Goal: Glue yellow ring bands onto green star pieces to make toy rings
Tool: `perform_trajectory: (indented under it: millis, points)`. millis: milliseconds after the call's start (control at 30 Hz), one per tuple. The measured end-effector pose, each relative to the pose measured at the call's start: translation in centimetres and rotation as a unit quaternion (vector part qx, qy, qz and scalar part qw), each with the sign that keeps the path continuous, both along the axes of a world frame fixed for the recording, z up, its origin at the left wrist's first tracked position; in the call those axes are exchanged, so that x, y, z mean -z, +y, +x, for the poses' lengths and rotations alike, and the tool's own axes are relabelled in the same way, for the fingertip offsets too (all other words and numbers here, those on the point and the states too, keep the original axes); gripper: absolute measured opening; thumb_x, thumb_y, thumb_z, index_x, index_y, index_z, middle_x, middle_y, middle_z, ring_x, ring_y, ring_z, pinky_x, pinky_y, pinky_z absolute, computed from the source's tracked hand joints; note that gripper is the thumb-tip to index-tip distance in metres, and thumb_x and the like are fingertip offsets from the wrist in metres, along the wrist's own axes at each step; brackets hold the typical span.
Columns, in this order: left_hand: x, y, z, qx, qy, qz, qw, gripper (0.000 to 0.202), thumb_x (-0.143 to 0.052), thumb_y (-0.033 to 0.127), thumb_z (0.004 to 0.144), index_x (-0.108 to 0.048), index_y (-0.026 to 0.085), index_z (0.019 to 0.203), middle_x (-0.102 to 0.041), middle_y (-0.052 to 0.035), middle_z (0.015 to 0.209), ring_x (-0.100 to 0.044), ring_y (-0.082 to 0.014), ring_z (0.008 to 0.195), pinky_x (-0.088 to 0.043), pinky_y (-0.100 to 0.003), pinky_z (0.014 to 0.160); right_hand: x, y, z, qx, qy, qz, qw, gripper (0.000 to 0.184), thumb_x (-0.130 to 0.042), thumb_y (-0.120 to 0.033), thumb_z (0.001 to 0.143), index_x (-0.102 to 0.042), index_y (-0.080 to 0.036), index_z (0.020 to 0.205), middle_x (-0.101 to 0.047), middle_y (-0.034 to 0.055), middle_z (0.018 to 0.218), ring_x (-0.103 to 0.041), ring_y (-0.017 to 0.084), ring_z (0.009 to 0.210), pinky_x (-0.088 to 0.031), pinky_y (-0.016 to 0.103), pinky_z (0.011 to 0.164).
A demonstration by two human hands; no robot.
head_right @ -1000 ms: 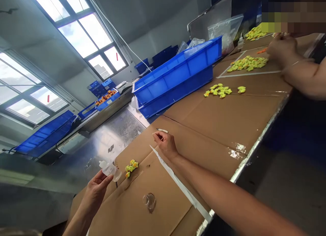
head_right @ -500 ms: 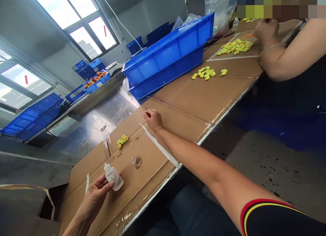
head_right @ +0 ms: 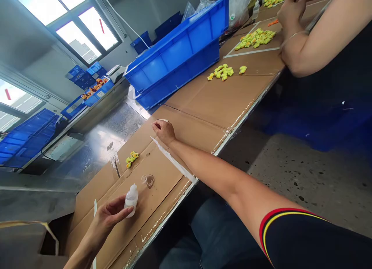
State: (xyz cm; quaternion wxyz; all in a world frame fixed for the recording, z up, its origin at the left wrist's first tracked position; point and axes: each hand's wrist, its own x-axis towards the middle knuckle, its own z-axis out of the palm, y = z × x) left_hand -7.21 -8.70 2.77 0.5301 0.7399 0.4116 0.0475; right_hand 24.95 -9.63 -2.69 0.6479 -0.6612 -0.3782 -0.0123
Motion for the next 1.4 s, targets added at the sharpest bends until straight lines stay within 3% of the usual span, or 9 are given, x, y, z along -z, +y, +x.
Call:
perform_trajectory:
  millis: [267,433,600,767,933,1100,1400]
  points:
    - [-1.5,1.6,1.2,0.08,0.106,0.154,0.979,0.04,-0.074,0.042,0.066,-0.072,0.025,0.102,-0.075,-0.005,0.098,-0.065,-0.0298,0.095,-0.047,-0.037,0.086,-0.2,-0.1,0.2,-0.005,0.0,0.001,1.0,0.023,-0.055,-0.031,0.095,-0.062,-0.012,0.083,-0.063,0.0005,0.079,-0.062,0.015,0.073,-0.052,0.032,0.072]
    - [-2.8,2.0,2.1,0.13,0.165,0.286,0.935,0.033,-0.071,0.046,0.066,-0.073,0.029,0.095,-0.072,-0.0024,0.097,-0.064,-0.0288,0.092,-0.044,-0.035,0.084,-0.5,-0.2,0.2,-0.004,0.004,0.002,1.0,0.022,-0.056,-0.03,0.095,-0.062,-0.013,0.082,-0.063,0.0006,0.079,-0.062,0.015,0.073,-0.052,0.032,0.072]
    - [-3.8,2.3,2.9,0.18,0.214,0.366,0.888,0.036,-0.068,0.048,0.068,-0.072,0.03,0.099,-0.071,-0.0022,0.093,-0.065,-0.0274,0.08,-0.045,-0.033,0.073,-0.8,-0.5,0.2,0.001,0.005,0.001,1.0,0.022,-0.056,-0.029,0.095,-0.062,-0.013,0.081,-0.063,0.0006,0.079,-0.062,0.016,0.075,-0.051,0.034,0.075]
    - [-4.8,2.1,3.5,0.205,0.239,0.411,0.856,0.036,-0.066,0.047,0.068,-0.072,0.032,0.101,-0.072,-0.0022,0.096,-0.065,-0.024,0.069,-0.045,-0.03,0.063,-1.0,-0.6,0.2,-0.004,0.008,0.004,1.0,0.021,-0.056,-0.027,0.095,-0.062,-0.013,0.08,-0.063,-0.0001,0.077,-0.062,0.015,0.072,-0.052,0.032,0.072]
    - [-5.7,1.7,4.1,0.213,0.267,0.445,0.828,0.035,-0.063,0.049,0.07,-0.071,0.034,0.101,-0.072,-0.0002,0.099,-0.066,-0.0234,0.071,-0.045,-0.028,0.059,-1.1,-0.6,0.2,-0.004,0.013,0.012,1.0,0.022,-0.056,-0.027,0.094,-0.062,-0.013,0.079,-0.063,-0.0001,0.076,-0.061,0.015,0.072,-0.051,0.032,0.072]
    - [-6.2,1.6,4.5,0.234,0.31,0.473,0.791,0.038,-0.058,0.052,0.073,-0.07,0.034,0.105,-0.07,0.0009,0.104,-0.063,-0.0197,0.061,-0.045,-0.028,0.058,-1.1,-0.6,0.3,-0.001,0.014,0.022,1.0,0.022,-0.056,-0.027,0.094,-0.062,-0.013,0.078,-0.063,-0.0005,0.075,-0.061,0.015,0.072,-0.05,0.032,0.073]
    - [-6.7,1.5,5.0,0.257,0.342,0.497,0.755,0.036,-0.055,0.049,0.076,-0.067,0.036,0.108,-0.068,0.0027,0.11,-0.066,-0.0207,0.067,-0.044,-0.028,0.06,-1.2,-0.8,0.4,-0.008,0.02,0.028,0.999,0.022,-0.055,-0.027,0.095,-0.062,-0.013,0.079,-0.063,-0.0008,0.074,-0.062,0.015,0.071,-0.051,0.032,0.072]
